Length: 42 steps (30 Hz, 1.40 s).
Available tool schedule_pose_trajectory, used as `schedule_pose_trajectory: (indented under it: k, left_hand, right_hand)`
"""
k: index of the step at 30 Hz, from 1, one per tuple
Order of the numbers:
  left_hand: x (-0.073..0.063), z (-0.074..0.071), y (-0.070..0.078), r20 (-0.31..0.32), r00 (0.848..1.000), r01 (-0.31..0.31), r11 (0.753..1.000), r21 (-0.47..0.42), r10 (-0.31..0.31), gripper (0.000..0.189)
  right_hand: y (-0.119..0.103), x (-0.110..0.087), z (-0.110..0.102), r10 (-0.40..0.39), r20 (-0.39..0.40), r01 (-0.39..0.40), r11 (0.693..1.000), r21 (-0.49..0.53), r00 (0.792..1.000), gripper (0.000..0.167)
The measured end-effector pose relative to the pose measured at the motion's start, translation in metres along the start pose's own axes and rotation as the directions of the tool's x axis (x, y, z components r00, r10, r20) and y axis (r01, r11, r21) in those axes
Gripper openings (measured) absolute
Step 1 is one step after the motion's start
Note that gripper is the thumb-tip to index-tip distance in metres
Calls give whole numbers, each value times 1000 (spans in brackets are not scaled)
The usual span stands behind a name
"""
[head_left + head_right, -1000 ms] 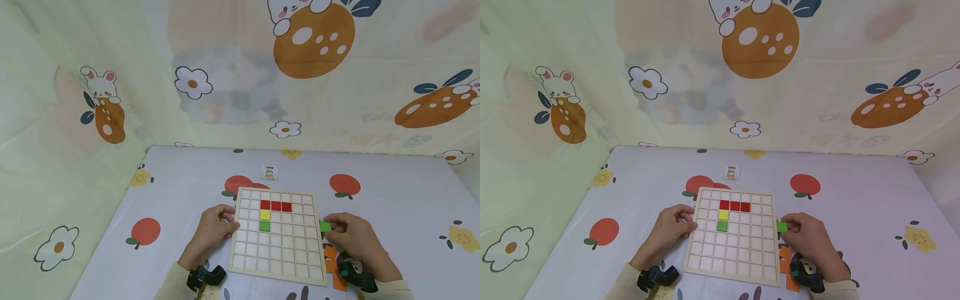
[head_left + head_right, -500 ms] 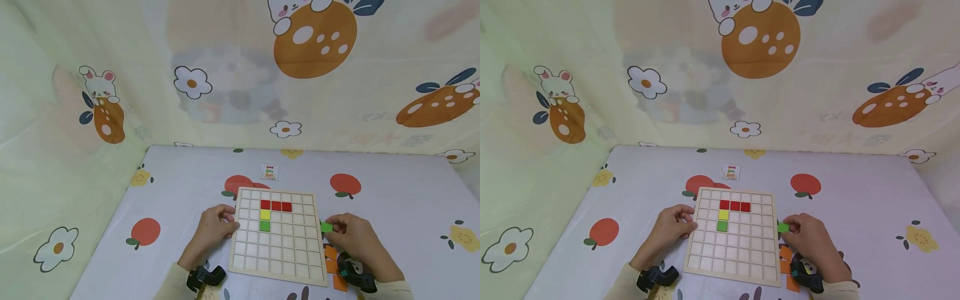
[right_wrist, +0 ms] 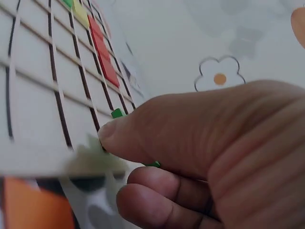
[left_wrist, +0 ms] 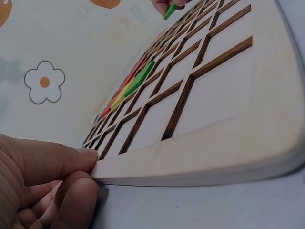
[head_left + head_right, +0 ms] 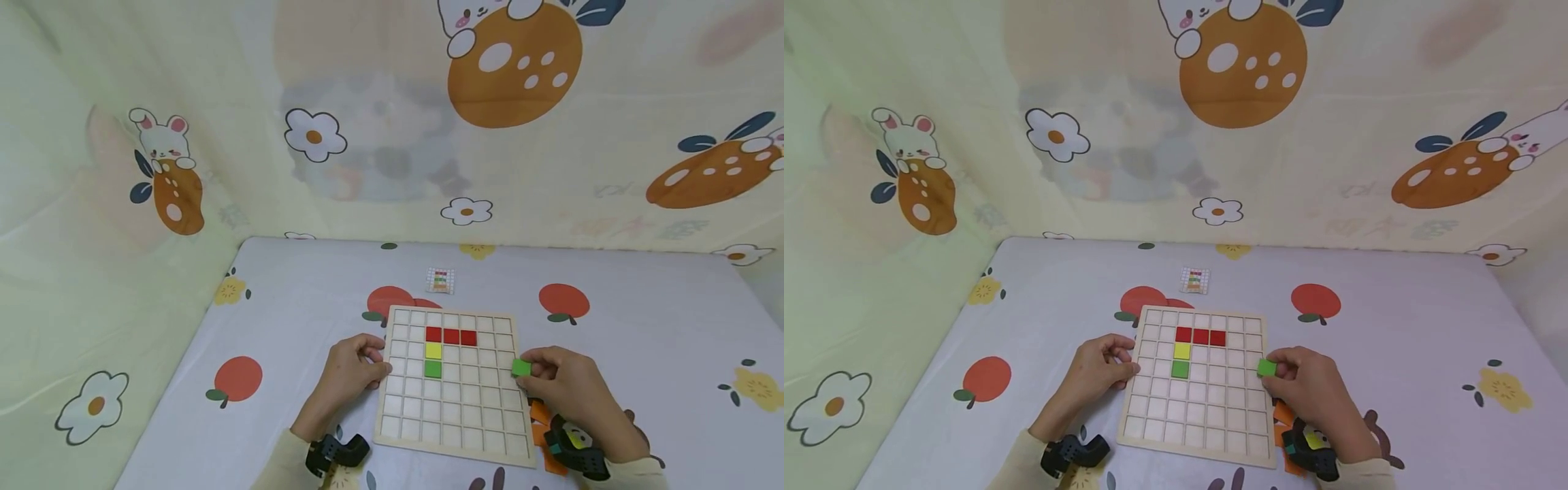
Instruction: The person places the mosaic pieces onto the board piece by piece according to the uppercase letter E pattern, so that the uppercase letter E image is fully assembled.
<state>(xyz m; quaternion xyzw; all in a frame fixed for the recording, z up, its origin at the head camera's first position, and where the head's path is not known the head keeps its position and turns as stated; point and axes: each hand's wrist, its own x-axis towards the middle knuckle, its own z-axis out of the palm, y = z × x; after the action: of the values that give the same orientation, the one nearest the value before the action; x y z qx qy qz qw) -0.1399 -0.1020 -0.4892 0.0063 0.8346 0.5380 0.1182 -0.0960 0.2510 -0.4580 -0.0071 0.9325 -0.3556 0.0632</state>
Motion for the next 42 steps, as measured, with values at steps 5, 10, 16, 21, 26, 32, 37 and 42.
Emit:
schedule_pose_trajectory:
  k: [5,10,16,21,26,32,37,42]
  left_hand:
    - [0,0,0,-2,1000,-2,1000,3,2,31]
    - [-1,0,1,-5,1000,1,1000,2,-1,30]
    - [-1,0,-1,-10,1000,-1,1000,13,2,30]
    - [-1,1,-3,-10,1000,-3,1000,9,3,30]
    - [-1,0,-2,-8,1000,-3,1000,-4,3,30]
    - [-1,0,-1,-2,1000,-9,1000,-10,9,31]
    - [-1,0,-1,3,1000,-15,1000,-19,15,30]
    - [-2,0,-2,-3,1000,-20,1000,-12,20,30]
  right_hand:
    - [-9,1,11,-38,3,38,999,20,999,31]
    - [-20,1,21,-30,18,30,999,10,999,29]
    - [-31,2,30,-34,26,34,999,18,999,28]
    - [-40,5,35,-56,28,56,998,22,998,25]
    - [-49,8,43,-84,21,84,996,-2,996,22]
    - [-59,14,51,-102,27,102,995,-3,994,20]
    - [-64,19,57,-110,31,111,994,-25,993,20]
    - [-68,22,60,-117,44,119,992,-39,992,19]
